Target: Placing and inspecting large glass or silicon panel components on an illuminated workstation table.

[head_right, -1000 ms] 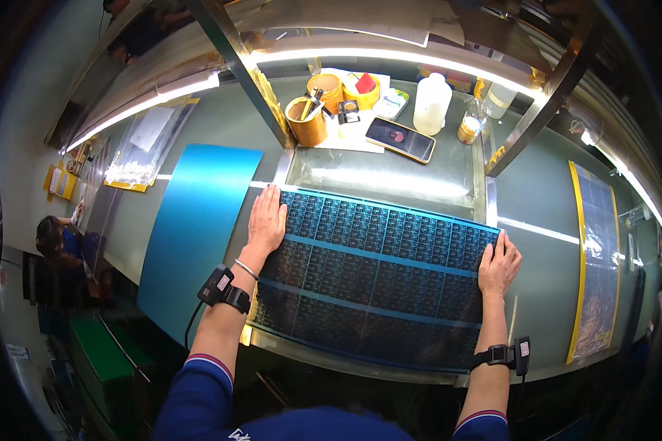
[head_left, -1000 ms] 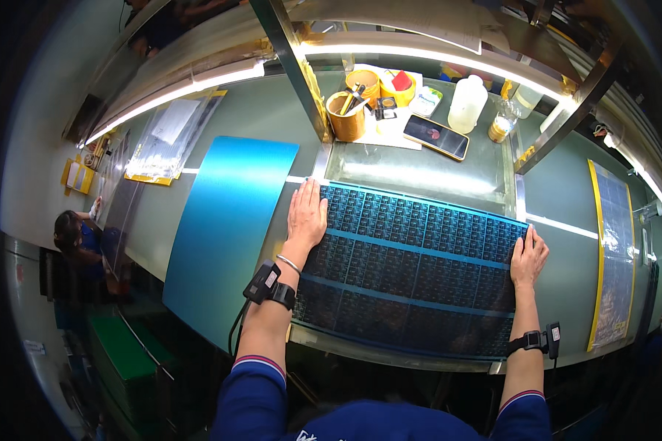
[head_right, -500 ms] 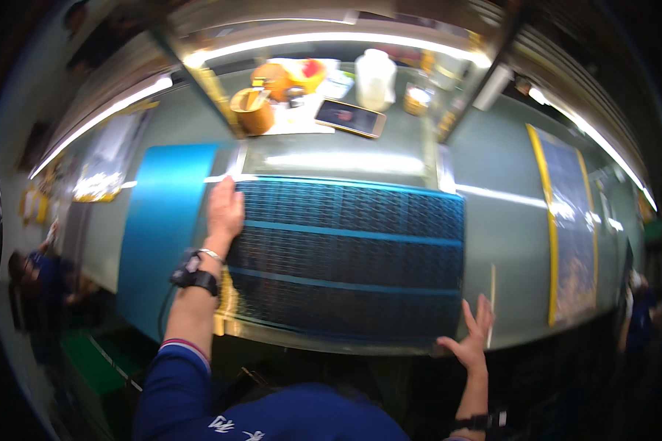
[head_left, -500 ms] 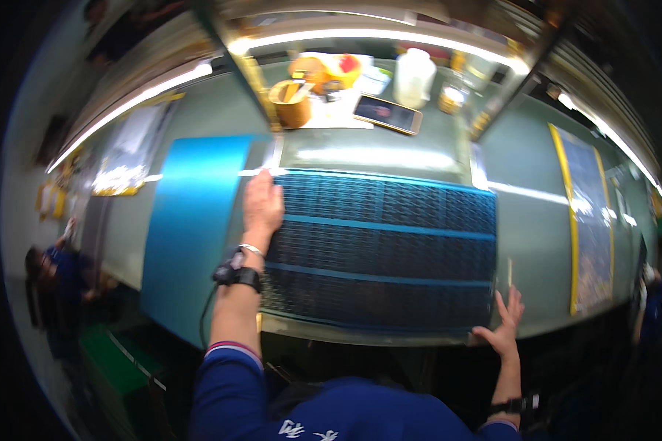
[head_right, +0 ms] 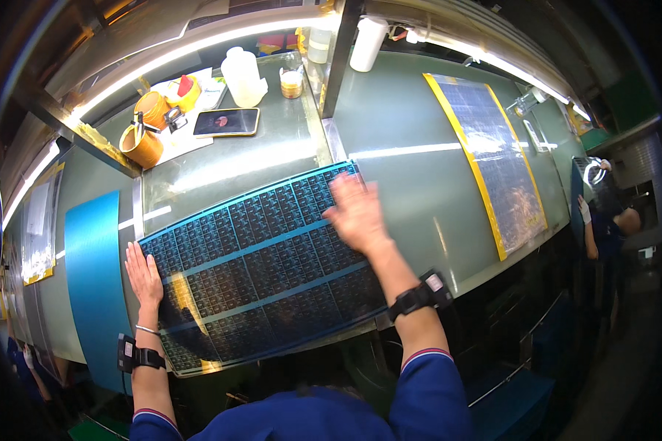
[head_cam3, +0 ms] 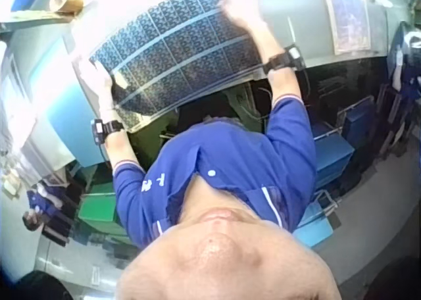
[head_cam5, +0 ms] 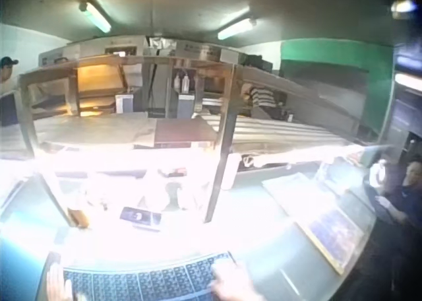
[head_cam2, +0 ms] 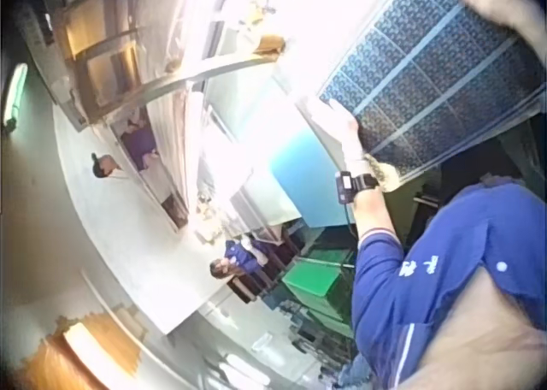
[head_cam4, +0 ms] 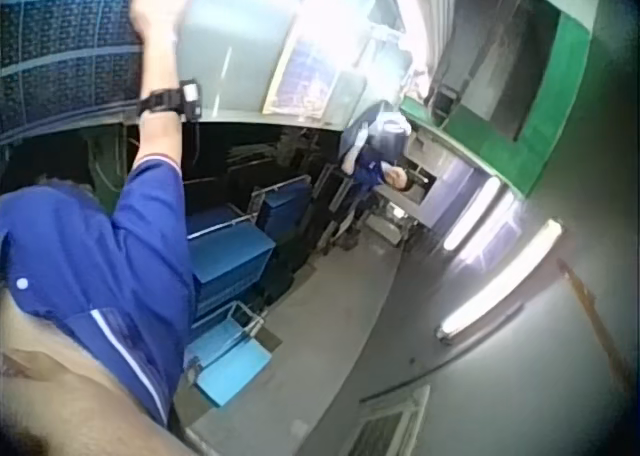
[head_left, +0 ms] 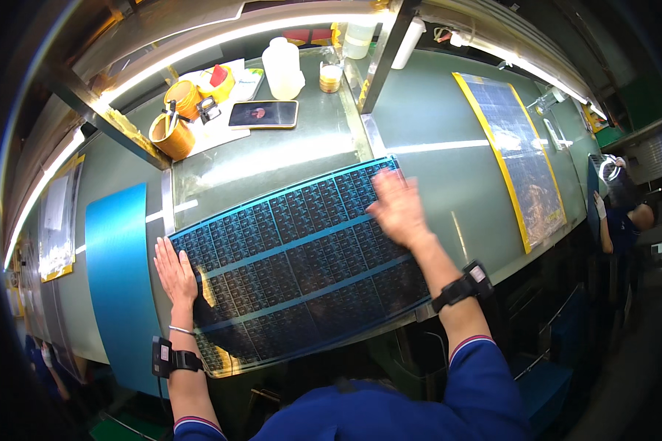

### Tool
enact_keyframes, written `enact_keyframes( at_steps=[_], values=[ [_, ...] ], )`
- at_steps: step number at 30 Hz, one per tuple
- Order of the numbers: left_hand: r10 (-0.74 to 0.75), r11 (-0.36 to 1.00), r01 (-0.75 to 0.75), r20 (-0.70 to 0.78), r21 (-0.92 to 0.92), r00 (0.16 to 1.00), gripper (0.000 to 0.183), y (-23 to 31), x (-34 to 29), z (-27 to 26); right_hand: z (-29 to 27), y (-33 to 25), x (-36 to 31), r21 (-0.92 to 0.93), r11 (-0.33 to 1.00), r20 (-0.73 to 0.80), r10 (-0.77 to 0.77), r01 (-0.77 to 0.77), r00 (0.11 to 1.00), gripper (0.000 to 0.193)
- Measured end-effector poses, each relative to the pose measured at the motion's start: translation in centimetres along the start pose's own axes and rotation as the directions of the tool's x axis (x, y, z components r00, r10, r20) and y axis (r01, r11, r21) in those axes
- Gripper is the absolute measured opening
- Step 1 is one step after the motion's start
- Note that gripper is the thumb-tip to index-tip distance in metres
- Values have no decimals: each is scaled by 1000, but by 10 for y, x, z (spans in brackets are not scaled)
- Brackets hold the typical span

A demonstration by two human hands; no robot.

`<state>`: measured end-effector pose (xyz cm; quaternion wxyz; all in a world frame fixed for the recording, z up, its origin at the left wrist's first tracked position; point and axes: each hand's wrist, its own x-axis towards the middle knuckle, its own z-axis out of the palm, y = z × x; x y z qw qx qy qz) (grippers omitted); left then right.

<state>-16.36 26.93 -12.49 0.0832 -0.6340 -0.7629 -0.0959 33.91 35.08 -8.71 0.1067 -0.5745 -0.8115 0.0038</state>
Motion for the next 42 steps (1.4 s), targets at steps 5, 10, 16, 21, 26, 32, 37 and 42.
enact_keyframes(
  at_steps=[5, 10, 16, 21, 26, 32, 37, 42],
  values=[
    [-100, 993, 94, 78, 72, 992, 58, -24, -11, -30, 12, -2, 13, -77, 992, -119, 93, -103, 988, 59],
    [32, 965, -6, 95, -263, 995, 74, -36, -83, -70, -17, -13, -70, 23, 977, -244, 210, -211, 947, 51],
    [332, 882, -175, 312, -437, 890, 102, -19, -255, -149, -39, -42, -254, -163, 901, 183, 428, -401, 885, 59],
    [375, 883, -308, 140, -354, 916, 72, -43, -299, -130, -40, -39, -279, -30, 915, 162, 401, -401, 902, 55],
    [529, 690, -532, -159, -491, 833, 34, -68, -279, -143, -61, -40, -309, 136, 867, -73, 492, -480, 868, 49],
    [354, 503, -709, -631, -493, 690, 7, -63, -176, -260, -67, -34, -346, 571, 551, -349, 834, -608, 427, 45],
    [-509, 348, -436, -558, -830, 656, 12, -7, -21, -278, -81, -90, -302, 497, 743, -541, 669, -449, 509, 48],
    [-555, 427, -18, -278, -904, 784, 35, -93, 50, -131, -85, -232, -193, 319, 948, -375, 126, 1, 918, 51]
  ],
)
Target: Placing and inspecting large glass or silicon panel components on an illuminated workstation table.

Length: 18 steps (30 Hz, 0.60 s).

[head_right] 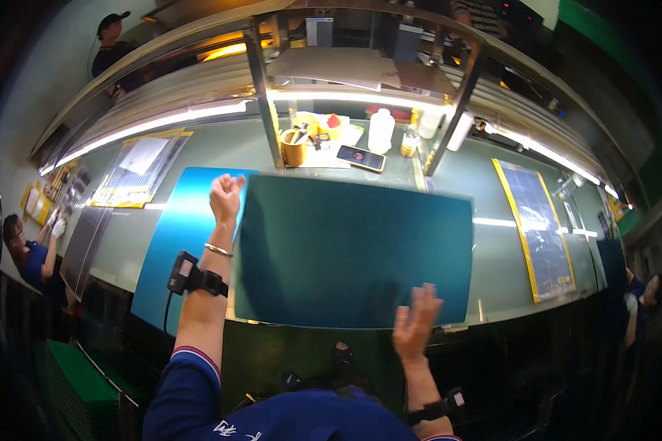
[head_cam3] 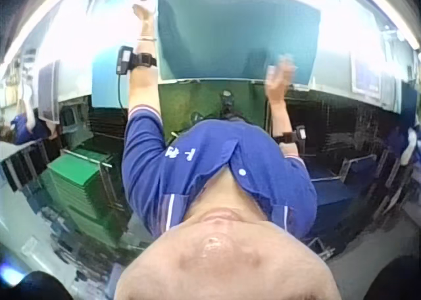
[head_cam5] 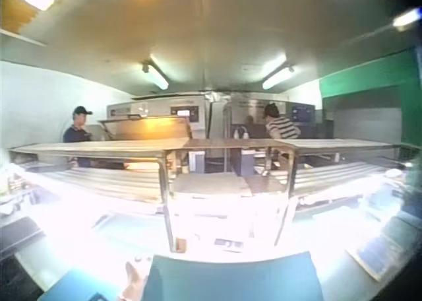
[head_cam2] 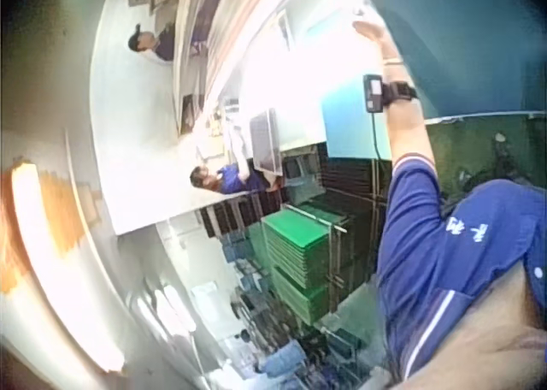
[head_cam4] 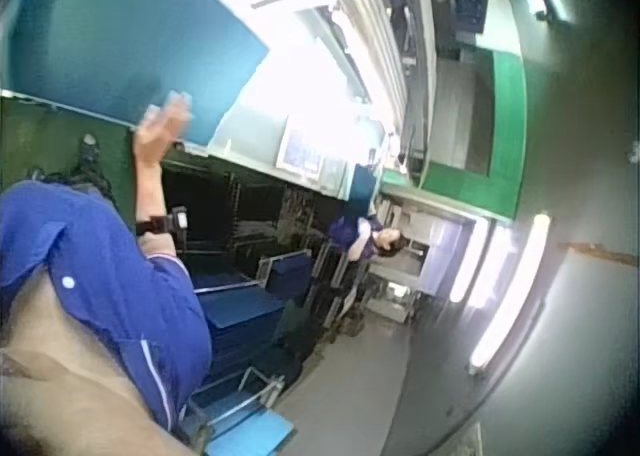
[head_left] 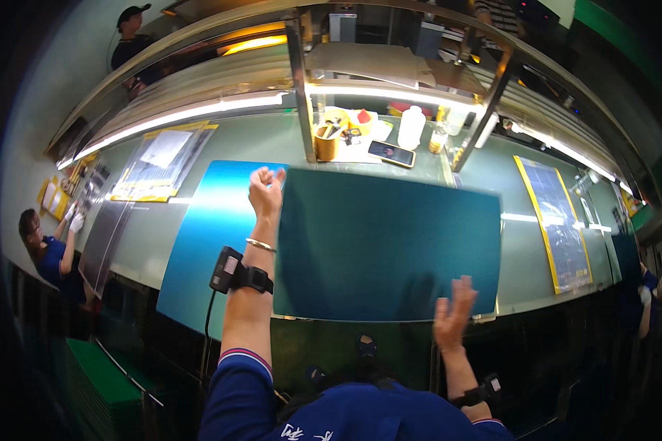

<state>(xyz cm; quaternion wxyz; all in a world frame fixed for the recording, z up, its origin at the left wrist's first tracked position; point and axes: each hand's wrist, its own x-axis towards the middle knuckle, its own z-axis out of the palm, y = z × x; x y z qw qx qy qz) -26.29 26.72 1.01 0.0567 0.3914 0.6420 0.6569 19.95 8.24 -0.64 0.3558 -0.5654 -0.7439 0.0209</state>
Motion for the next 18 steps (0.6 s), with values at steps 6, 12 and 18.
enact_keyframes(
  at_steps=[6, 12, 18],
  values=[
    [-52, 891, -122, 365, 437, 929, 87, -32, -151, -120, 99, -7, -3, -35, 980, 479, -154, 195, 864, 48],
    [-334, 413, -354, 501, 839, 798, 90, 8, -247, -269, 126, -25, 22, -114, 945, 414, -235, 306, 879, 48],
    [145, 407, -637, 642, 655, 753, 43, 5, -221, -295, 132, -18, 21, -40, 959, 457, -232, 280, 859, 50]
  ],
)
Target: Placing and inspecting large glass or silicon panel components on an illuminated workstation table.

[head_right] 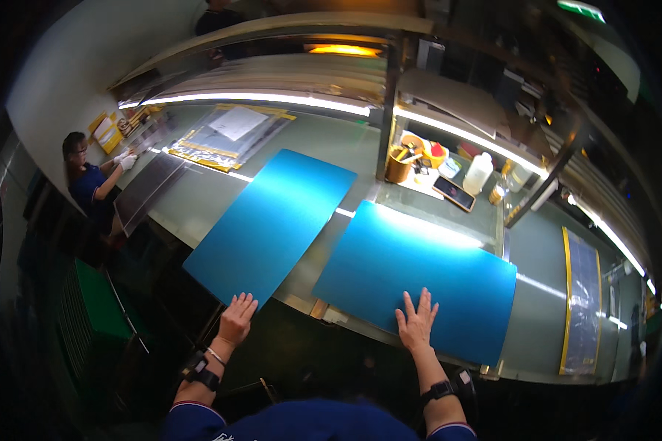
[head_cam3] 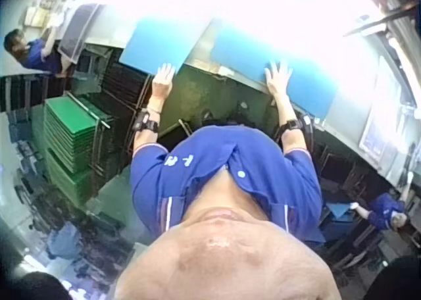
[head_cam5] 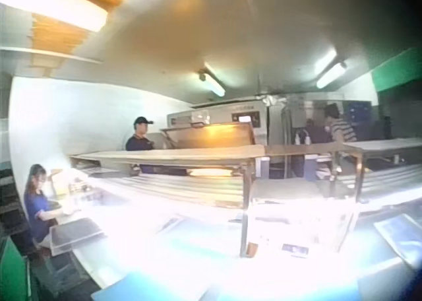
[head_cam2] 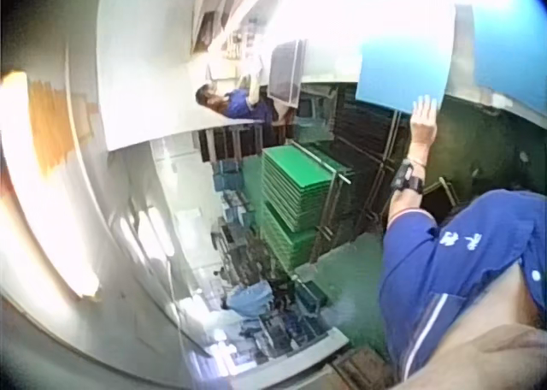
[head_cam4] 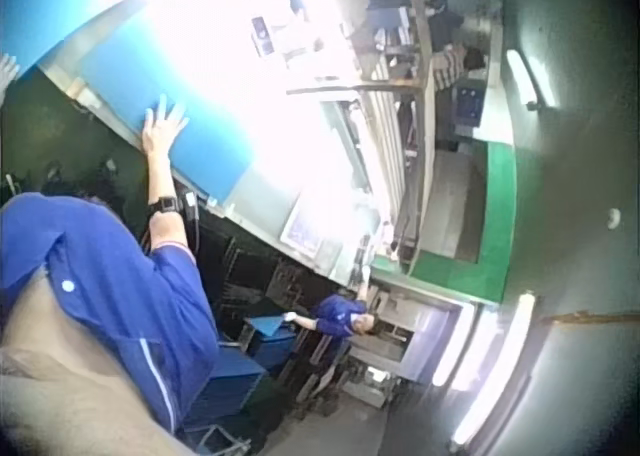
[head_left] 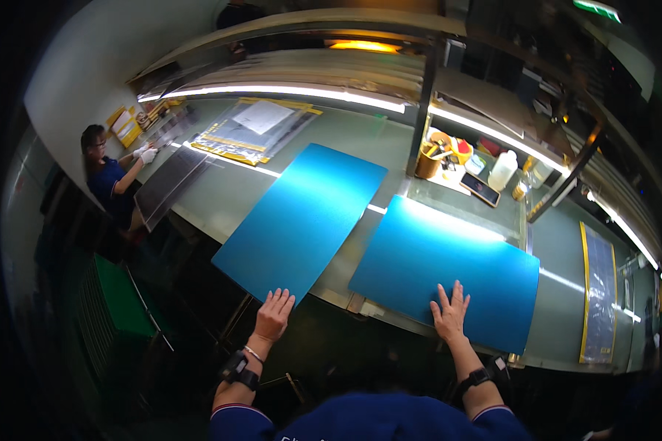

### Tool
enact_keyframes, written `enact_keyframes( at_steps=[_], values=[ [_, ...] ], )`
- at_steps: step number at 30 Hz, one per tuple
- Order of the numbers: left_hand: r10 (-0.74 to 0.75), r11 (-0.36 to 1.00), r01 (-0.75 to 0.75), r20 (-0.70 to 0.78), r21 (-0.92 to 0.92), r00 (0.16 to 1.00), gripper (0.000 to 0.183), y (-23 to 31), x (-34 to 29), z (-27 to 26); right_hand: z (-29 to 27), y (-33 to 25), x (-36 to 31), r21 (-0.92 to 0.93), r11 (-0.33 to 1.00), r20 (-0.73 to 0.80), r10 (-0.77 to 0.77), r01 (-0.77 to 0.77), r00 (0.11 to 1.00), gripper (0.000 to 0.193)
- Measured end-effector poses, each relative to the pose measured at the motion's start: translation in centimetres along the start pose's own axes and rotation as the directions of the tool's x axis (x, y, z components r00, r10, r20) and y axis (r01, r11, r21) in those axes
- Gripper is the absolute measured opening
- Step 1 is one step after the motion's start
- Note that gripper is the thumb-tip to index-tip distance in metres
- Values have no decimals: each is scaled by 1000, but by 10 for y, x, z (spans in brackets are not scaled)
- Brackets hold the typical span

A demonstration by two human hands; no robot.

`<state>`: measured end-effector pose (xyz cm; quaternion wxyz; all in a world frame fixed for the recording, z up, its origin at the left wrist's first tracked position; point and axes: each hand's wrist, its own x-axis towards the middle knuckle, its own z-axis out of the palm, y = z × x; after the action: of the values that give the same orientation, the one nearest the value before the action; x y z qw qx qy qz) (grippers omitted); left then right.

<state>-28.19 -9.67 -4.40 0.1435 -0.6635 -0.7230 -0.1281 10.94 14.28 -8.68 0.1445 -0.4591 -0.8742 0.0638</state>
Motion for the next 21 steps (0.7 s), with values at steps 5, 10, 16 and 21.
enact_keyframes(
  at_steps=[5, 10, 16, 21],
  values=[
    [-321, 947, 251, -579, -201, 749, 15, -35, 19, -136, -16, -22, -14, 388, 901, -144, 266, -193, 953, 50],
    [-997, 28, 419, -57, -907, -57, 20, -49, -41, -190, -38, -78, -7, 618, 783, -220, 254, -67, 942, 42],
    [-520, -838, -31, 780, -545, 348, 31, 42, -135, -56, -70, -200, 9, 597, 764, -255, -108, 244, 961, 35],
    [-273, -895, 112, 730, -432, 627, 27, 83, -110, -46, -45, -284, -38, 373, 835, 211, -501, 405, 839, 50]
  ],
)
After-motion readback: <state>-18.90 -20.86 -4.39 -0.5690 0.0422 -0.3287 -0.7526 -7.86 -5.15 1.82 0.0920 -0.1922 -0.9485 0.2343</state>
